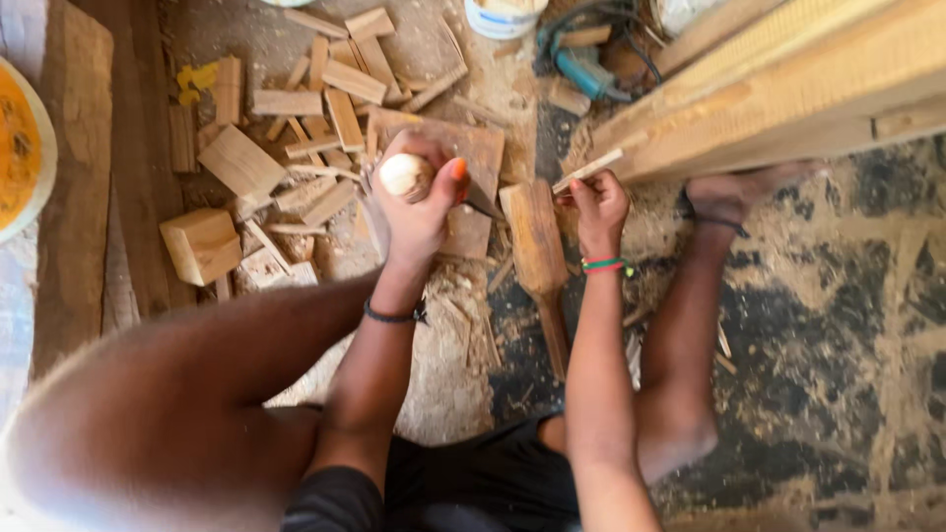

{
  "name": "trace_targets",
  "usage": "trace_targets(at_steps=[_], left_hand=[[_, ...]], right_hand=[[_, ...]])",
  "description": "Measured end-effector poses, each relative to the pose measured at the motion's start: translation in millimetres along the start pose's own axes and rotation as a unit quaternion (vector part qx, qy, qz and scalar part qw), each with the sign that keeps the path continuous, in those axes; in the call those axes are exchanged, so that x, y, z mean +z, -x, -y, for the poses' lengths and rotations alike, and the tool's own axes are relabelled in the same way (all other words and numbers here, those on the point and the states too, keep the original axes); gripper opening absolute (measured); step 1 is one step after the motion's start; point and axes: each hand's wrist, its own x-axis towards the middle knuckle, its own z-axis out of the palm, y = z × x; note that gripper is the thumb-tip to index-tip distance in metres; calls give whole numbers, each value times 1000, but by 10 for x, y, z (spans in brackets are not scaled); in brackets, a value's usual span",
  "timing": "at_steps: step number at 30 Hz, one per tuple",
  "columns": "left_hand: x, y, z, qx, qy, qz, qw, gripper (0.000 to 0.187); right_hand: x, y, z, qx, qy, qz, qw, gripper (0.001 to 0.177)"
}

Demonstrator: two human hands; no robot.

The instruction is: The person sits on the floor and carves a small piece of wood using a chisel and a wooden mallet. They repeatedly strike the chisel to shape the wood, occasionally adjusting its position and clearing away wood shavings.

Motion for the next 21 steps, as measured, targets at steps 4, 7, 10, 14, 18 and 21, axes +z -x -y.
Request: trace_targets(at_steps=[4,7,10,14,18,21], left_hand=[[106,75,-63,12,-26,66,997,27],[149,195,-146,1,-15,100,995,27],[212,250,-236,-1,-14,115,993,28],[277,291,-351,-1,-17,132,991,29],[260,320,-455,14,-22,156,987,29],[259,339,-512,24,-42,158,986,29]], right_hand=[[54,532,319,19,-92,-13,995,22],[62,824,588,11,-124,14,992,23],[89,1024,844,-10,-112,16,994,23],[115,1249,1046,-45,-139,81,986,21],[105,1448,1091,-54,-150,127,979,23],[107,1487,1052,-32,-168,137,976,27]])
